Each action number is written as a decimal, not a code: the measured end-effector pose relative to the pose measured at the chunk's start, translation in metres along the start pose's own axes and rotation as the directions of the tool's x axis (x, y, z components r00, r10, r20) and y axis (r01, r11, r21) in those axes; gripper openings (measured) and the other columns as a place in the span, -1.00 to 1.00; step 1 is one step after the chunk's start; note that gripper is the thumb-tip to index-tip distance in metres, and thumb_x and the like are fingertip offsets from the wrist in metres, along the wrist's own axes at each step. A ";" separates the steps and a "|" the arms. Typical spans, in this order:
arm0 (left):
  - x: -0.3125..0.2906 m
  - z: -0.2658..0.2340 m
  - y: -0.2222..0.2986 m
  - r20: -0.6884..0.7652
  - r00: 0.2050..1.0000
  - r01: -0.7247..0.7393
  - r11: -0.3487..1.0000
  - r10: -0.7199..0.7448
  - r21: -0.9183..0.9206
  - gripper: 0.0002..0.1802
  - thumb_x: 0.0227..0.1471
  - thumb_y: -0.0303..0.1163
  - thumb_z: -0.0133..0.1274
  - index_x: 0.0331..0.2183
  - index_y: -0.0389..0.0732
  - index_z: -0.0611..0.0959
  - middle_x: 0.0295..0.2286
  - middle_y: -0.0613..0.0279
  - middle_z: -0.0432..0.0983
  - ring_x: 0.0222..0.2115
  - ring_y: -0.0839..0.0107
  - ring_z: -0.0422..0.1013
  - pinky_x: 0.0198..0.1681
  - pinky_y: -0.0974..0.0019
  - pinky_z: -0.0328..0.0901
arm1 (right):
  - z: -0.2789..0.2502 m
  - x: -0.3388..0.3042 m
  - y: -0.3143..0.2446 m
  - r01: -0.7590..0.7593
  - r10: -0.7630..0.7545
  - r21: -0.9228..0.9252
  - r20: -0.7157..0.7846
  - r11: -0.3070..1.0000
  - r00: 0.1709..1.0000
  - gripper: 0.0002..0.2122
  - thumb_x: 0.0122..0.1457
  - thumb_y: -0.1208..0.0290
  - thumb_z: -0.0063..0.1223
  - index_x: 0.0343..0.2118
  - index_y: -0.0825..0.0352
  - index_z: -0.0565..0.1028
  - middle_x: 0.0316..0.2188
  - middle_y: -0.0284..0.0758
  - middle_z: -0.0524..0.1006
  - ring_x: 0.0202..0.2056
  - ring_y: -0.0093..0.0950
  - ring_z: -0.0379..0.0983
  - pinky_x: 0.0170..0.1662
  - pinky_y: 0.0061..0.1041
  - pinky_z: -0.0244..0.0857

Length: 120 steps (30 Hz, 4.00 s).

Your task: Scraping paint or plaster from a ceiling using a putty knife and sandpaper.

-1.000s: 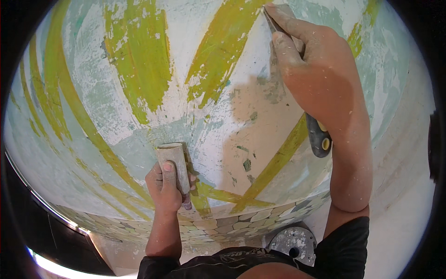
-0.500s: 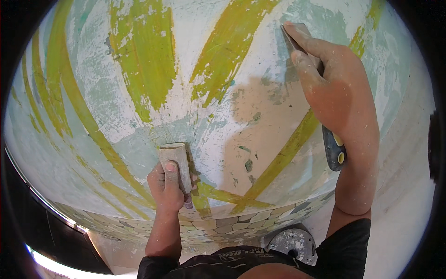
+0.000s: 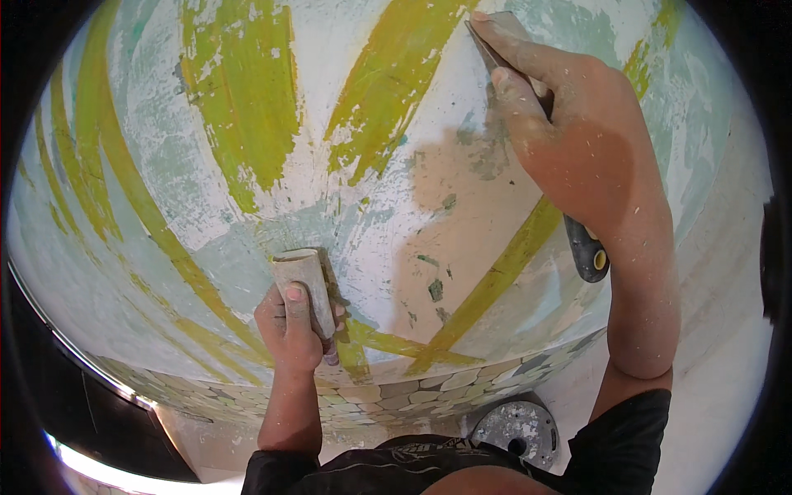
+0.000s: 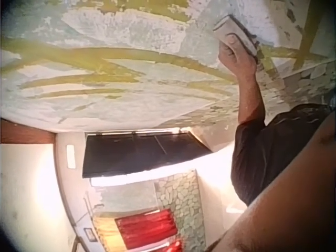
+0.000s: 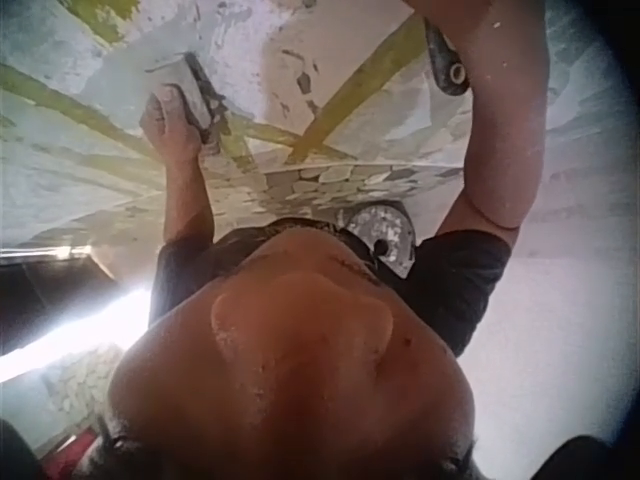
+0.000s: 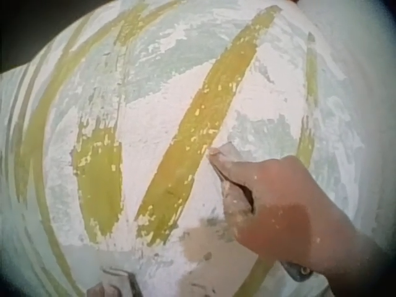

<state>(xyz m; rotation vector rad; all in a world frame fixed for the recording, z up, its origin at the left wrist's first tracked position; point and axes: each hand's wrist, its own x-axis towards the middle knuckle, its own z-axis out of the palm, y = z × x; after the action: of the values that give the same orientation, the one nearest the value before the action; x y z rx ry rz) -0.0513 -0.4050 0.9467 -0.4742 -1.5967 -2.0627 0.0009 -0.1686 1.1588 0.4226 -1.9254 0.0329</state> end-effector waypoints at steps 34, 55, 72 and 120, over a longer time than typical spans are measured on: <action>-0.005 -0.011 -0.005 0.017 0.999 0.048 0.999 -0.048 0.014 -0.37 0.22 0.10 -0.05 -0.21 -0.41 0.54 -0.62 0.10 0.54 -0.67 0.44 0.47 -0.62 0.42 0.36 | -0.008 -0.001 0.007 0.127 -0.115 -0.114 0.107 0.985 0.988 -0.66 0.22 0.47 -0.06 0.06 0.30 0.49 -0.19 0.03 0.55 -0.23 -0.08 0.57 -0.13 -0.41 0.41; -0.005 -0.007 -0.003 0.017 0.999 0.029 0.999 -0.030 0.038 -0.39 0.22 0.09 -0.07 -0.25 -0.39 0.53 -0.61 0.11 0.52 -0.67 0.43 0.45 -0.65 0.41 0.35 | -0.015 -0.008 0.009 0.103 -0.083 -0.105 0.180 0.989 0.980 -0.63 0.19 0.53 -0.06 0.08 0.23 0.49 -0.30 0.05 0.55 -0.38 -0.12 0.56 -0.23 -0.36 0.42; -0.008 -0.007 -0.010 -0.001 1.000 0.006 1.000 -0.006 0.002 -0.35 0.19 0.13 -0.02 -0.22 -0.40 0.54 -0.61 0.14 0.52 -0.68 0.46 0.43 -0.62 0.42 0.33 | -0.007 -0.008 0.011 0.117 -0.106 -0.072 0.149 0.990 0.983 -0.63 0.21 0.51 -0.03 0.10 0.20 0.50 -0.39 0.04 0.54 -0.55 -0.25 0.50 -0.42 -0.40 0.35; -0.010 -0.009 -0.015 -0.022 1.000 0.012 1.000 -0.012 0.016 -0.35 0.20 0.13 -0.04 -0.23 -0.41 0.53 -0.63 0.15 0.52 -0.70 0.46 0.43 -0.65 0.42 0.31 | -0.035 -0.007 0.000 -0.109 0.081 0.105 0.244 0.988 0.966 -0.59 0.22 0.45 -0.03 0.15 0.28 0.36 -0.37 -0.05 0.61 -0.38 -0.35 0.58 -0.21 -0.40 0.40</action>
<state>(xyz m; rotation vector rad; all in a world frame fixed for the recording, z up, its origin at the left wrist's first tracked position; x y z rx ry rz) -0.0518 -0.4091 0.9271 -0.4360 -1.6054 -2.0555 0.0339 -0.1587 1.1662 0.4274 -2.1887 0.1657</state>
